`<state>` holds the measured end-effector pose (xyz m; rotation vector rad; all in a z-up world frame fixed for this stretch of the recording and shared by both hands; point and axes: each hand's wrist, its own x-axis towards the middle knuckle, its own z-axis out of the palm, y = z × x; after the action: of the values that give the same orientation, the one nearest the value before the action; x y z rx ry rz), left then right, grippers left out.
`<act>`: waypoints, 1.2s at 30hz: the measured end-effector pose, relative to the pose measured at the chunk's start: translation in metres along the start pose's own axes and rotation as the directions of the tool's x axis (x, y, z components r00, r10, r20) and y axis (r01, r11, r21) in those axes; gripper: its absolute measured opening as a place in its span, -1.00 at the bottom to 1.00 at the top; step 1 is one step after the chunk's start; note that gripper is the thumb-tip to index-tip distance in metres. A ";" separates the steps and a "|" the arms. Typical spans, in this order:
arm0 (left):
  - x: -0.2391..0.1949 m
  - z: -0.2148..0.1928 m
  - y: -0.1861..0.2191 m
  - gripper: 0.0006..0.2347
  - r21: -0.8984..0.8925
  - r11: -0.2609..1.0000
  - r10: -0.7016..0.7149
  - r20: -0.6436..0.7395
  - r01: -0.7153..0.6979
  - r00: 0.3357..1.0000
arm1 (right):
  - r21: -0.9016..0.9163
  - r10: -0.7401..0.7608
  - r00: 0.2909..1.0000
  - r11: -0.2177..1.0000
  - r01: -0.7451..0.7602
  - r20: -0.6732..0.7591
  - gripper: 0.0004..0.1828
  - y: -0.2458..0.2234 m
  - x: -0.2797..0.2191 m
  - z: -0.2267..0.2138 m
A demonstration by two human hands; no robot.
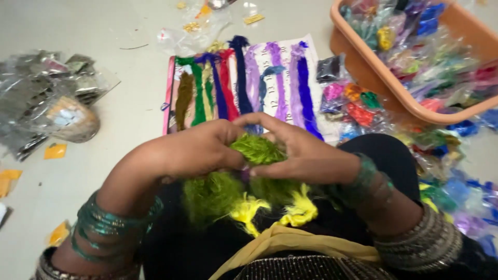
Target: The person sits on the floor and twists and braids long green synthetic fiber strands together by hand, repeatedly folding, aligning and twisting the fibers over their lap to form a braided strand, with colorful fiber samples laid out on a sheet nearby.
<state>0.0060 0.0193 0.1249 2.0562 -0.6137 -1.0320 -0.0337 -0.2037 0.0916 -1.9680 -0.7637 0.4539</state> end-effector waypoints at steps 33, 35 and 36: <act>0.126 0.034 -0.125 -0.75 -0.866 0.452 -0.348 -0.394 -0.216 0.851 | 0.441 0.395 0.829 0.873 -0.206 -0.395 -0.81 0.126 0.093 0.012; 0.133 0.039 -0.132 -0.80 -0.778 0.555 -0.277 -0.505 -0.293 0.818 | 0.470 0.433 0.802 0.854 -0.220 -0.411 -0.84 0.123 0.088 0.014; 0.136 0.042 -0.136 -0.83 -0.669 0.648 -0.190 -0.605 -0.365 0.773 | 0.497 0.467 0.773 0.837 -0.230 -0.430 -0.86 0.121 0.085 0.016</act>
<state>0.0593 -0.0070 -0.0627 1.4085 0.1038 -0.3352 0.0591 -0.1794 -0.0225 -1.6936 0.0854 0.2319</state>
